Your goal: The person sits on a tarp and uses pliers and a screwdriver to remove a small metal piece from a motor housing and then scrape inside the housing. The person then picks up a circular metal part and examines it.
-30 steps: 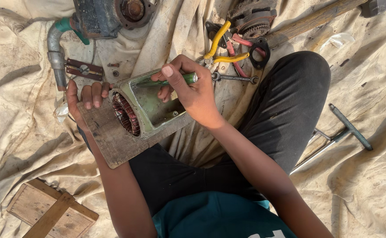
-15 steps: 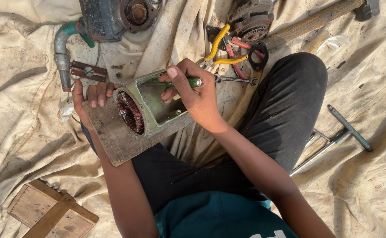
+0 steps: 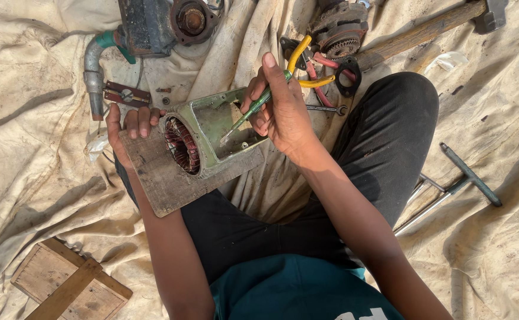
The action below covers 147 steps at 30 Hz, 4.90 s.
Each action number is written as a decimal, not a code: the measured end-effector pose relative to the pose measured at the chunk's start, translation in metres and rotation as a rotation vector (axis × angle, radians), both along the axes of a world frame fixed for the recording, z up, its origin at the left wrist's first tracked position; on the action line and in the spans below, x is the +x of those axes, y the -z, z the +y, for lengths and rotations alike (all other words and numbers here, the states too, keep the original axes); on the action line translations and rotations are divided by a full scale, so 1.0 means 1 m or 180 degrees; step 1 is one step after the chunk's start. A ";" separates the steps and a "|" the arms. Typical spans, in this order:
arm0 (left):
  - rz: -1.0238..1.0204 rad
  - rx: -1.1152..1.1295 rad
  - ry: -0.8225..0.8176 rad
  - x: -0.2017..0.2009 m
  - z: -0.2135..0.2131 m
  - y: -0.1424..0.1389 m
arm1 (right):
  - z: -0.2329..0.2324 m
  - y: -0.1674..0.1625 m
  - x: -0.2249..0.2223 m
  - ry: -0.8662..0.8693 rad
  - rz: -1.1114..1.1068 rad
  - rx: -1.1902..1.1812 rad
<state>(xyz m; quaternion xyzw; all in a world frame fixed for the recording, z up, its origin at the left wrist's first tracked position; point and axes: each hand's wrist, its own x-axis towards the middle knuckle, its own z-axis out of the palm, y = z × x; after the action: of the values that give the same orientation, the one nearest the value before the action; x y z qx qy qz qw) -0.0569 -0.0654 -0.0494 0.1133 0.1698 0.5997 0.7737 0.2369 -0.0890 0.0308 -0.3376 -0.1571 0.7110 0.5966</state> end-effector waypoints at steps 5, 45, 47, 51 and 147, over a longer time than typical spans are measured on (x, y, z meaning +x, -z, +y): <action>0.0107 0.0122 0.0035 0.001 0.002 -0.001 | 0.007 -0.012 0.032 -0.0212 0.1115 0.0699; 0.0078 0.0022 0.0037 0.006 0.005 -0.006 | -0.002 -0.022 0.032 -0.1128 -0.2712 0.0900; -0.0001 0.0041 0.0028 0.007 0.005 -0.005 | 0.006 -0.013 0.032 -0.1132 -0.2315 0.0752; 0.0008 0.0057 0.0008 0.007 0.005 -0.005 | 0.015 0.000 0.031 -0.1235 -0.2290 0.0419; 0.6349 0.2680 -0.0600 0.085 -0.011 -0.113 | 0.011 0.013 0.020 -0.1884 -0.4083 0.0704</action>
<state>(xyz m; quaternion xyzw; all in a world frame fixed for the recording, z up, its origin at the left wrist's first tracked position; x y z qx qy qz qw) 0.0281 -0.0759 0.0632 0.7922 0.5106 0.3047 0.1374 0.2565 -0.0777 0.0178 -0.5699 -0.6332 0.4842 0.1994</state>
